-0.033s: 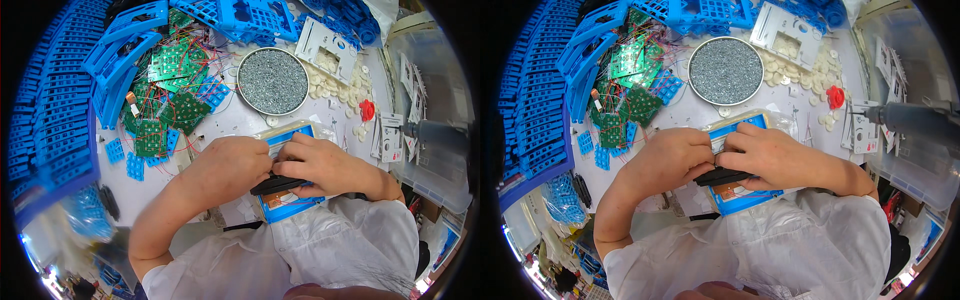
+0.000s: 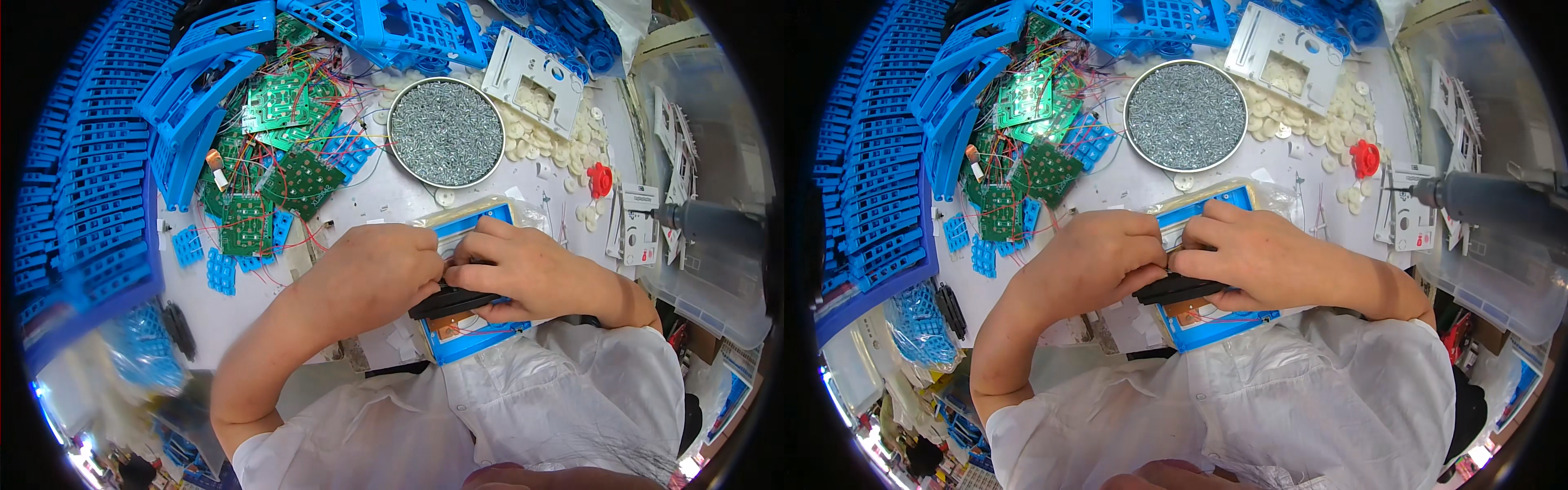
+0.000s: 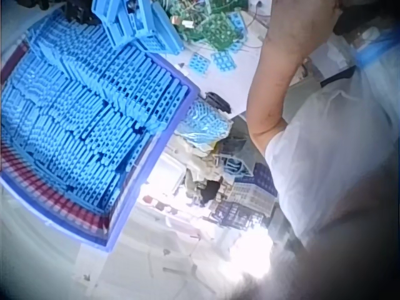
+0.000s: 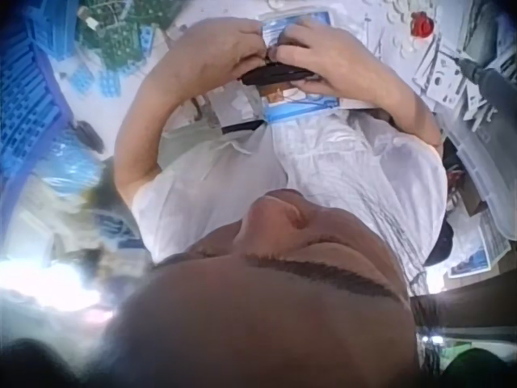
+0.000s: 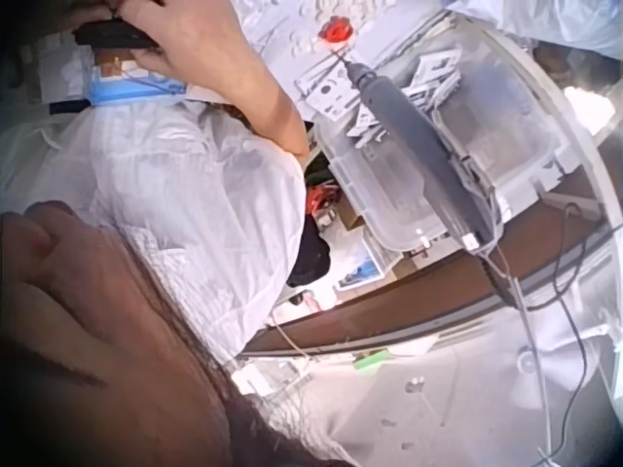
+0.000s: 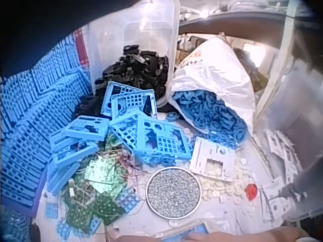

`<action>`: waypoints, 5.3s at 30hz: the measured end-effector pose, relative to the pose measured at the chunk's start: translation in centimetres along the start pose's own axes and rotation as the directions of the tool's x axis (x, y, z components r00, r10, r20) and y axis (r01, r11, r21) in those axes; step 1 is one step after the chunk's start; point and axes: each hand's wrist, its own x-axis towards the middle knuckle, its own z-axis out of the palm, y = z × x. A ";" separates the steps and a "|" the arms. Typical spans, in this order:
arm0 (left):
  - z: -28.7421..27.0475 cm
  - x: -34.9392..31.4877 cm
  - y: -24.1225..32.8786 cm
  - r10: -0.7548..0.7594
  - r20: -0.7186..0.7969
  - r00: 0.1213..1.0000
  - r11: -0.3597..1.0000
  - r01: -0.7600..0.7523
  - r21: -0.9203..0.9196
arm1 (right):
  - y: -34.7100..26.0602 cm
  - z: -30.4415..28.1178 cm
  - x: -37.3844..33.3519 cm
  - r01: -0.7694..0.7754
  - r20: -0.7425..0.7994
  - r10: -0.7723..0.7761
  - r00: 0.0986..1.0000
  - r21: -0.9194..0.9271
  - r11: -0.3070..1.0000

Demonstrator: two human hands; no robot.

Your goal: Assembling electronic circuit boards and plastic components into final products using an electric screwdriver.

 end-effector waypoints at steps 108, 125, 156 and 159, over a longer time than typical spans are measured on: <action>7.6 -4.6 3.4 -0.077 -0.695 0.715 0.976 0.197 0.095 | -1.9 -5.8 0.8 0.466 -0.736 0.073 0.673 0.499 0.730; 5.3 -2.4 3.2 -0.102 -0.564 0.819 0.981 0.177 0.080 | -0.9 3.2 -4.0 0.023 -0.324 -0.082 0.943 -0.181 0.983; 1.4 -0.8 3.6 0.051 -0.119 0.992 0.968 -0.020 0.249 | -0.8 0.1 -1.2 0.017 0.024 -0.012 1.000 -0.192 0.981; 1.7 -1.3 4.1 -0.057 -0.112 0.992 0.982 0.076 0.172 | -1.0 0.0 -1.1 0.016 0.049 -0.005 0.999 -0.219 0.976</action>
